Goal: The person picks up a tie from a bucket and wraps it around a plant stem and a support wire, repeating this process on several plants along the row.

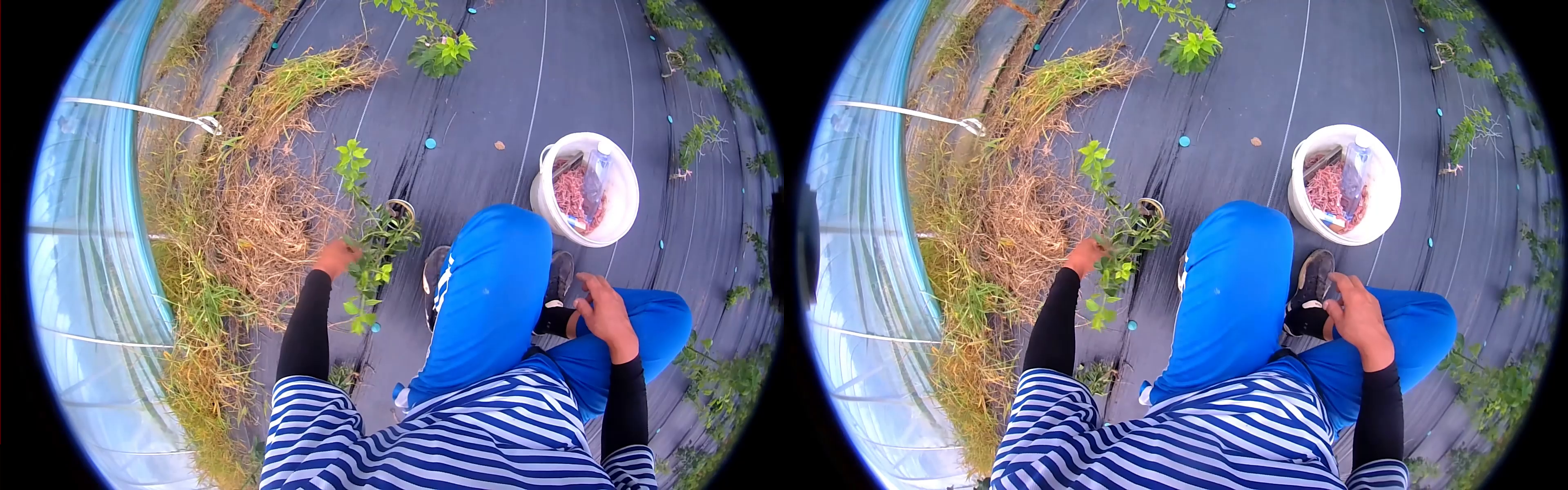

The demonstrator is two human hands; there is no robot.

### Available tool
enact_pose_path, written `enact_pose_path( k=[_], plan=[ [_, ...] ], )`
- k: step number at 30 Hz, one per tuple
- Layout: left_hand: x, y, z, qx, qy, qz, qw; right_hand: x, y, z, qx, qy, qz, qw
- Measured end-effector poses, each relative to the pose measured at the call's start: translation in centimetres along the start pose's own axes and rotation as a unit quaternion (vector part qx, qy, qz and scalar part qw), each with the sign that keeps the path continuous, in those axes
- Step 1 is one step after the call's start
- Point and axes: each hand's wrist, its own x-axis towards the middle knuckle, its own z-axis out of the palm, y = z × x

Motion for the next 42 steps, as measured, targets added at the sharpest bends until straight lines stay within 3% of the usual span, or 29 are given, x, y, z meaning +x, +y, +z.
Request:
enact_pose_path(
  k=[5, 7, 11, 12, 14, 16, 18, 19, 23, 28, 32, 39, 42],
  plan=[
    [-2.2, 2.4, -0.2, 0.055, 0.016, -0.015, 0.998, -0.1, 0.4, 0.4, -0.014, 0.009, -0.024, 1.0],
    [-1.7, 1.4, 0.3, -0.026, 0.109, 0.083, 0.99, -0.2, 0.2, 0.3, -0.004, 0.002, -0.016, 1.0],
    [2.0, -3.4, 0.2, -0.084, 0.177, 0.154, 0.969, 0.1, -0.3, -0.2, -0.024, -0.017, -0.009, 1.0],
    [2.1, -2.3, -0.2, -0.084, 0.175, 0.154, 0.969, 0.6, 0.0, -0.2, -0.025, -0.018, -0.008, 0.999],
    [1.6, 1.2, -1.1, -0.192, 0.187, 0.022, 0.963, 1.9, 0.8, -0.1, -0.052, 0.045, -0.006, 0.998],
    [2.5, 2.2, -1.2, -0.216, 0.164, 0.02, 0.962, 4.1, -0.2, -0.6, -0.046, 0.076, -0.015, 0.996],
    [3.0, 3.5, -1.0, -0.262, 0.075, -0.015, 0.962, 6.7, -1.8, -0.6, -0.005, 0.111, -0.031, 0.993],
    [3.6, 3.6, -0.7, -0.255, 0.077, -0.052, 0.963, 8.3, -2.9, -0.4, 0.03, 0.114, -0.038, 0.992],
    [5.8, 0.5, -0.2, -0.179, -0.015, -0.021, 0.983, 16.4, -7.2, 3.5, 0.106, 0.049, -0.155, 0.981],
    [4.3, 3.4, -1.2, -0.268, -0.036, -0.031, 0.962, 25.2, -13.6, 12.3, 0.116, -0.147, -0.108, 0.976],
    [4.6, 2.6, -1.0, -0.276, -0.051, -0.051, 0.958, 27.9, -17.1, 16.4, 0.054, -0.229, -0.071, 0.969],
    [5.6, 2.3, -0.7, -0.303, -0.059, -0.049, 0.95, 28.1, -17.2, 18.6, 0.179, -0.21, -0.048, 0.96],
    [5.9, 2.6, -0.8, -0.309, -0.057, -0.061, 0.947, 28.9, -17.4, 19.4, 0.163, -0.243, -0.049, 0.955]
  ],
)
